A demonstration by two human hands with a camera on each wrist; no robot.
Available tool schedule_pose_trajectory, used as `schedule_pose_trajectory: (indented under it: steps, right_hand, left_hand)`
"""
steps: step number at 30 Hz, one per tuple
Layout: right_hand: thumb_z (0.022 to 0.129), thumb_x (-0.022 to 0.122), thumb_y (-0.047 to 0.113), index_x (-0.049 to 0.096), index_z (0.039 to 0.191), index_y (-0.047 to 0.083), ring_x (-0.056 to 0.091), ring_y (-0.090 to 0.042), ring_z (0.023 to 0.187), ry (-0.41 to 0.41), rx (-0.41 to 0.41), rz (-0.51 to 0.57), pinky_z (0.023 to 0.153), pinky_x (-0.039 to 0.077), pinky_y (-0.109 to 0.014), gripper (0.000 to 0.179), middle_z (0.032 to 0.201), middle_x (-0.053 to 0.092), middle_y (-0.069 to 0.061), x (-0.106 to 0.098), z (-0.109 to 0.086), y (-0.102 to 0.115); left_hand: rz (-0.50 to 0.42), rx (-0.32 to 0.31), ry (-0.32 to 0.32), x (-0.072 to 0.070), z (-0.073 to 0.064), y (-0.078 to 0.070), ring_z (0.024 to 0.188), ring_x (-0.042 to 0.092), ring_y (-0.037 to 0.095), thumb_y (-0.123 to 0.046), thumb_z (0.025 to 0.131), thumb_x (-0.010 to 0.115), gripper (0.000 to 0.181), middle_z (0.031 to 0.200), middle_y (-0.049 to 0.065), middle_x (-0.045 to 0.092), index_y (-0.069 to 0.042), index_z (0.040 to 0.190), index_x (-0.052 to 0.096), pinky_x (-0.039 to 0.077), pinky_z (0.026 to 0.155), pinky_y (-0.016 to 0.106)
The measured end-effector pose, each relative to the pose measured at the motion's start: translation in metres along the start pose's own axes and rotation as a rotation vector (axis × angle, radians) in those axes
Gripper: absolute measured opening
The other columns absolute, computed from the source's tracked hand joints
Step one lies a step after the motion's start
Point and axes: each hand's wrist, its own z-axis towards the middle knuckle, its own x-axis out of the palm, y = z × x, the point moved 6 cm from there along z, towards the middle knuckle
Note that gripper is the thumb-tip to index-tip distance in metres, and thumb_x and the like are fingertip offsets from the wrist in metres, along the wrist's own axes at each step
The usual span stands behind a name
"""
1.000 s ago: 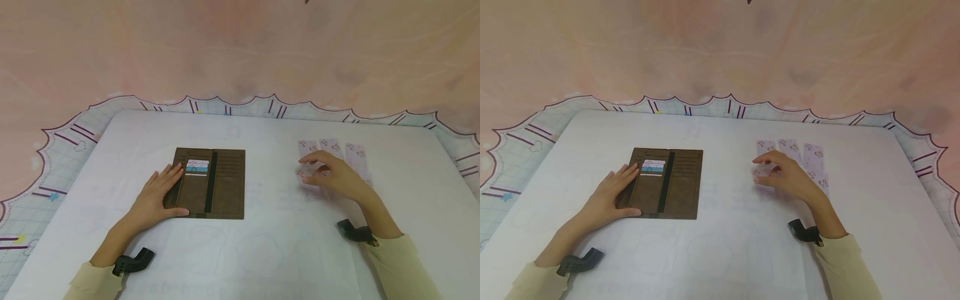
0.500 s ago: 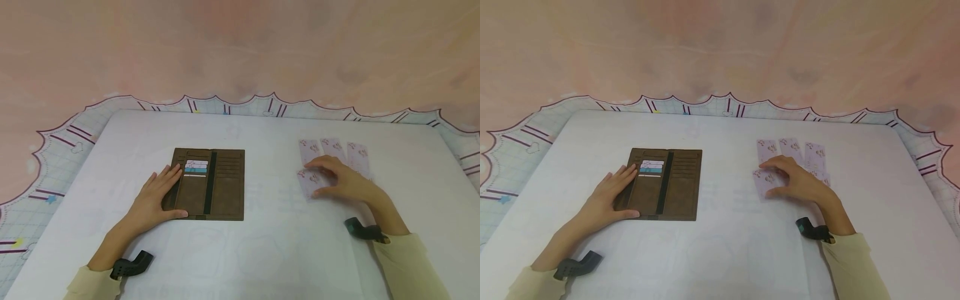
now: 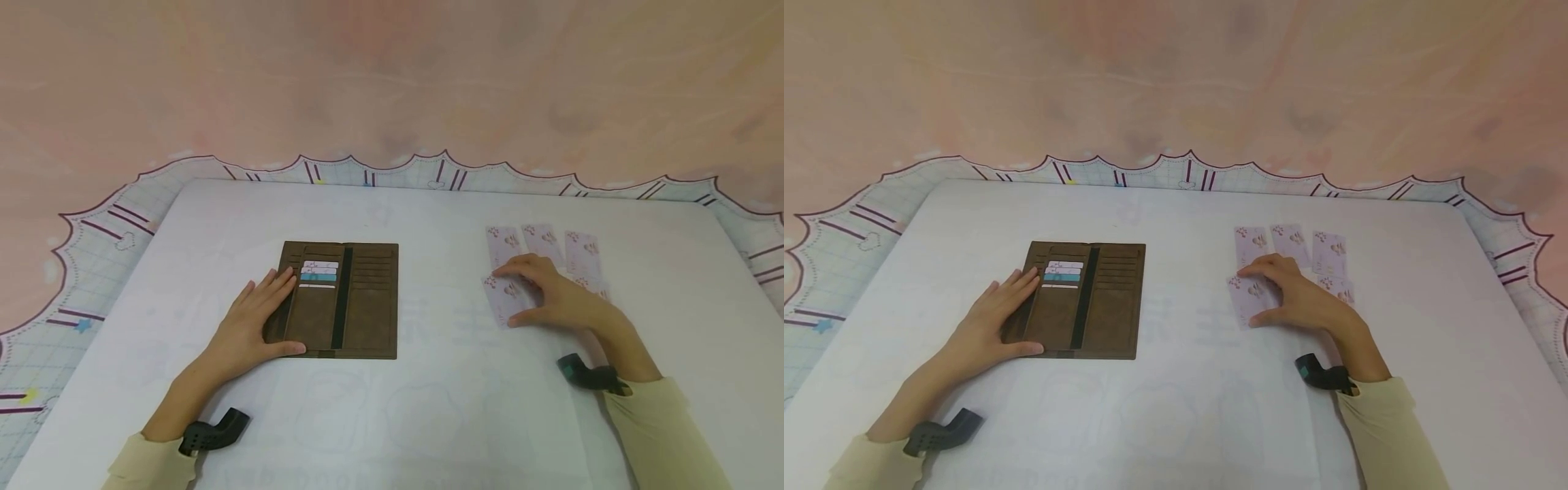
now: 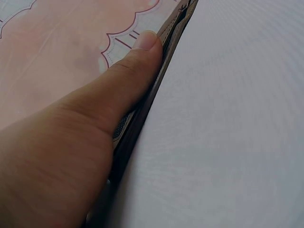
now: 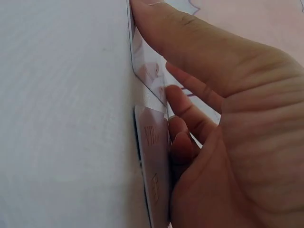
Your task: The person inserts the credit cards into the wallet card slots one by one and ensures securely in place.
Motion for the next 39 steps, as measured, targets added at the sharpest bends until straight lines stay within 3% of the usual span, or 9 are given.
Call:
schedule_pose_trajectory:
  steps: [13,22,25,33,39]
  right_hand:
    - [0.070,0.084,0.039,0.050,0.135,0.020,0.029,-0.030,0.124,-0.013,0.054,-0.059,0.098,0.034,-0.051,0.076,0.137,0.036,-0.008,0.002,0.001,0.006]
    - [0.066,0.086,0.043,0.047,0.129,0.022,0.028,-0.028,0.127,-0.038,0.052,-0.021,0.103,0.032,-0.052,0.077,0.138,0.034,-0.006,0.001,0.002,0.008]
    - [0.066,0.087,0.041,0.047,0.128,0.021,0.030,-0.026,0.125,-0.056,0.040,-0.022,0.102,0.034,-0.049,0.077,0.136,0.035,-0.006,0.000,0.002,0.009]
    - [0.067,0.088,0.031,0.041,0.125,0.015,0.040,-0.020,0.109,-0.101,-0.043,-0.021,0.089,0.035,-0.020,0.077,0.125,0.042,-0.002,-0.004,0.002,0.015]
    - [0.070,0.087,0.026,0.043,0.126,0.014,0.044,-0.019,0.100,-0.106,-0.033,-0.019,0.080,0.038,-0.021,0.072,0.121,0.046,-0.002,-0.005,0.002,0.019]
  left_hand:
    - [-0.006,0.005,-0.006,-0.002,0.000,-0.003,0.144,0.012,0.029,-0.053,0.071,0.078,0.104,0.157,0.010,0.023,-0.009,0.151,0.028,0.003,0.116,0.045]
    - [-0.009,0.000,-0.004,-0.001,-0.001,-0.002,0.144,0.012,0.030,-0.053,0.071,0.078,0.104,0.157,0.010,0.023,-0.009,0.151,0.028,0.002,0.116,0.044]
    - [-0.008,0.004,-0.008,-0.002,0.000,-0.002,0.144,0.013,0.030,-0.053,0.071,0.078,0.104,0.157,0.010,0.023,-0.008,0.151,0.028,0.003,0.116,0.045]
    - [0.002,-0.005,-0.003,-0.002,0.002,-0.002,0.144,0.013,0.031,-0.052,0.070,0.079,0.105,0.156,0.011,0.024,-0.008,0.151,0.029,0.003,0.116,0.045]
    - [-0.005,-0.011,-0.004,-0.001,0.001,-0.002,0.144,0.013,0.032,-0.052,0.070,0.079,0.105,0.156,0.011,0.024,-0.007,0.151,0.029,0.003,0.116,0.046]
